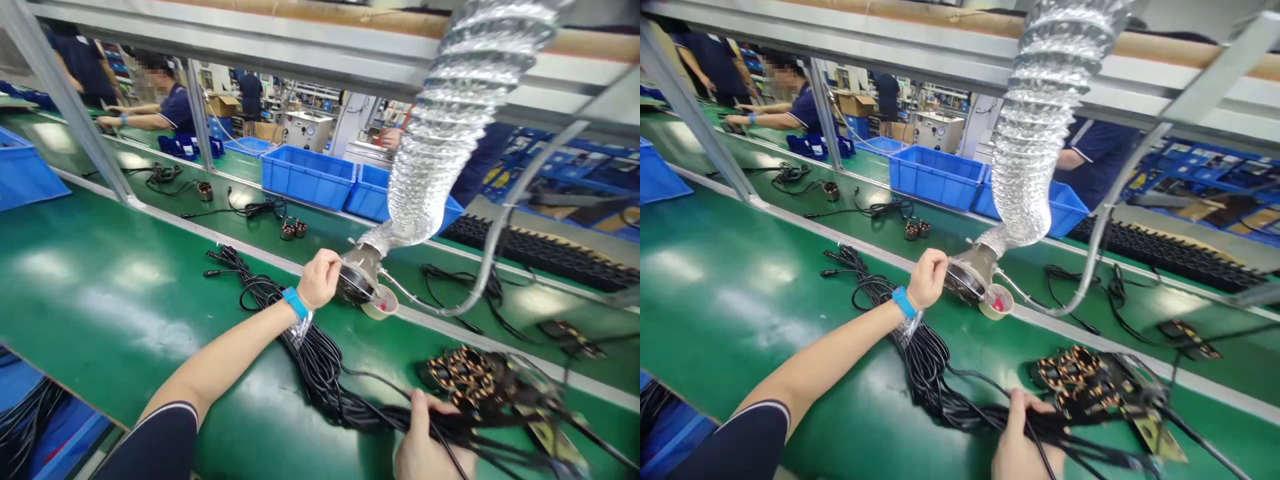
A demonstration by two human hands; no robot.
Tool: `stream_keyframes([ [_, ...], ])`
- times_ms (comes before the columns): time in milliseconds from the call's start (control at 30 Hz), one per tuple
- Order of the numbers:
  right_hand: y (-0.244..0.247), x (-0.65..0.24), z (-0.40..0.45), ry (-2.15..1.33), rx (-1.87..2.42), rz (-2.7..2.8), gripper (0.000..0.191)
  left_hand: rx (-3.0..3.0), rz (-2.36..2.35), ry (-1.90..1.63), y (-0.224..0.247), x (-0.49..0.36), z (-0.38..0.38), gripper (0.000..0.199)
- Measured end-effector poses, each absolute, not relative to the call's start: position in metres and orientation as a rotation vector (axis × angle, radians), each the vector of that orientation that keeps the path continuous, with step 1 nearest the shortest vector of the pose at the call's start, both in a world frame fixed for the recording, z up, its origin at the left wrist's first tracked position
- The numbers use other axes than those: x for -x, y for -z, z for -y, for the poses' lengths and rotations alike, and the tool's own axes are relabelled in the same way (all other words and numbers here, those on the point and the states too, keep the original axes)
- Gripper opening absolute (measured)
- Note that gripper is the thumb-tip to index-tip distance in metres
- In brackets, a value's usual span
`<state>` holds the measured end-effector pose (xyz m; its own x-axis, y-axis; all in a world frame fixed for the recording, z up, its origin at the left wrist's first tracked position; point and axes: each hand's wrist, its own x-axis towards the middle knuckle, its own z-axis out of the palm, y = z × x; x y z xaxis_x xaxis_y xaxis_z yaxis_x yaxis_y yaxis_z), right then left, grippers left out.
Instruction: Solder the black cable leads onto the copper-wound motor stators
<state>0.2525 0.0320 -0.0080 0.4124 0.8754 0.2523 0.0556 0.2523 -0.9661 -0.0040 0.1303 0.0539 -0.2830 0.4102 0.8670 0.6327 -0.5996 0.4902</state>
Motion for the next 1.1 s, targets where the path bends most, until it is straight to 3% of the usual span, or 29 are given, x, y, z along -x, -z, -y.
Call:
stream_keyframes([
  [267,-0.006,-0.241,-0.021,-0.756,1.181,0.911,0.031,1.472,1.465,2.5,-0.119,0.038,-0.021,0.009],
  [400,-0.003,-0.242,-0.021,-0.762,1.162,0.878,0.033,1.483,1.54,2.65,-0.119,0.07,0.072,0.011],
  [500,0.001,-0.245,-0.018,-0.768,1.146,0.842,0.036,1.374,2.147,2.193,-0.095,0.097,0.129,0.018],
  [567,0.004,-0.247,-0.016,-0.763,1.152,0.816,0.036,1.408,2.613,1.392,-0.079,0.109,0.151,0.022],
  [633,0.007,-0.25,-0.012,-0.754,1.154,0.788,0.035,1.364,2.682,0.683,-0.067,0.111,0.159,0.031],
  [667,0.008,-0.251,-0.01,-0.758,1.148,0.771,0.036,1.323,2.622,0.495,-0.062,0.108,0.157,0.035],
  [900,0.007,-0.262,0.009,-0.965,1.04,0.592,0.047,2.04,2.029,0.677,-0.022,0.043,0.085,0.048],
  [1100,0.004,-0.275,0.023,-1.066,0.941,0.641,0.032,2.03,2.224,0.688,0.016,0.02,0.047,0.044],
])
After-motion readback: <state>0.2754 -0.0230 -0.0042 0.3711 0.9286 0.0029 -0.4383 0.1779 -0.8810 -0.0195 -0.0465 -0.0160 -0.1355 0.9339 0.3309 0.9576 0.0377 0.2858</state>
